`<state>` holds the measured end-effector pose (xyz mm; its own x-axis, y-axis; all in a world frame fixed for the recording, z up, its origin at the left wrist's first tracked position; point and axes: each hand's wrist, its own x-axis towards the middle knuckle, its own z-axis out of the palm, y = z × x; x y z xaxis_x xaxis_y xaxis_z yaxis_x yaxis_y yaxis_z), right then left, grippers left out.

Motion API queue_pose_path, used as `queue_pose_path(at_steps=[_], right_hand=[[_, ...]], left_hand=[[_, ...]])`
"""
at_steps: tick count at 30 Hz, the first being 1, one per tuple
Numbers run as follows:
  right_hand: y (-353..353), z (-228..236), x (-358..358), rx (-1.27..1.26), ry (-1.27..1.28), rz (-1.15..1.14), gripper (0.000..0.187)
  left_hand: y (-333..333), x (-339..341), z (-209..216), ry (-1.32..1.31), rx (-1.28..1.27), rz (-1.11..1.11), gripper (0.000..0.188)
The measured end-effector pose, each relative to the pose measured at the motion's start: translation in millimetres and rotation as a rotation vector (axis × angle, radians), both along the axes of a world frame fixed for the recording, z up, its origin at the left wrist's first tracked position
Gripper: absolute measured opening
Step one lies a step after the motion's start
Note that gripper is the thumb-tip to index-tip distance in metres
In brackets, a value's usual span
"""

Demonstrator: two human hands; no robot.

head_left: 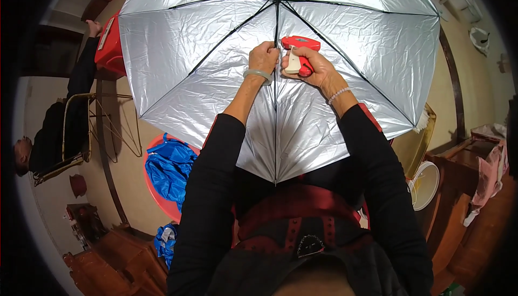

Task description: Assembling umbrella components and testing the opening and closing mechanism.

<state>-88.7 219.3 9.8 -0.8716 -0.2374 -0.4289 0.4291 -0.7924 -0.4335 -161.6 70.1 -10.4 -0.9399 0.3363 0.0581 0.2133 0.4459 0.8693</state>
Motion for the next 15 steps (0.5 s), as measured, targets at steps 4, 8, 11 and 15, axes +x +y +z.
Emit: queue_pose_path(at_steps=[4, 8, 11, 15], right_hand=[[1.2, 1.8, 0.2, 0.014, -0.030, -0.004, 0.025], [4.6, -1.8, -1.0, 0.032, -0.022, 0.013, 0.024], [4.8, -1.0, -1.6, 0.038, -0.010, 0.054, 0.025], [4.5, 2.0, -2.7, 0.043, -0.003, 0.088, 0.021]], left_hand=[[0.8, 1.4, 0.0, 0.017, 0.018, 0.005, 0.023], [3.1, 0.7, 1.7, -0.001, 0.020, -0.005, 0.022], [2.5, 0.6, 1.1, 0.019, 0.005, 0.000, 0.022], [1.1, 0.5, -0.1, -0.003, 0.011, 0.010, 0.023]])
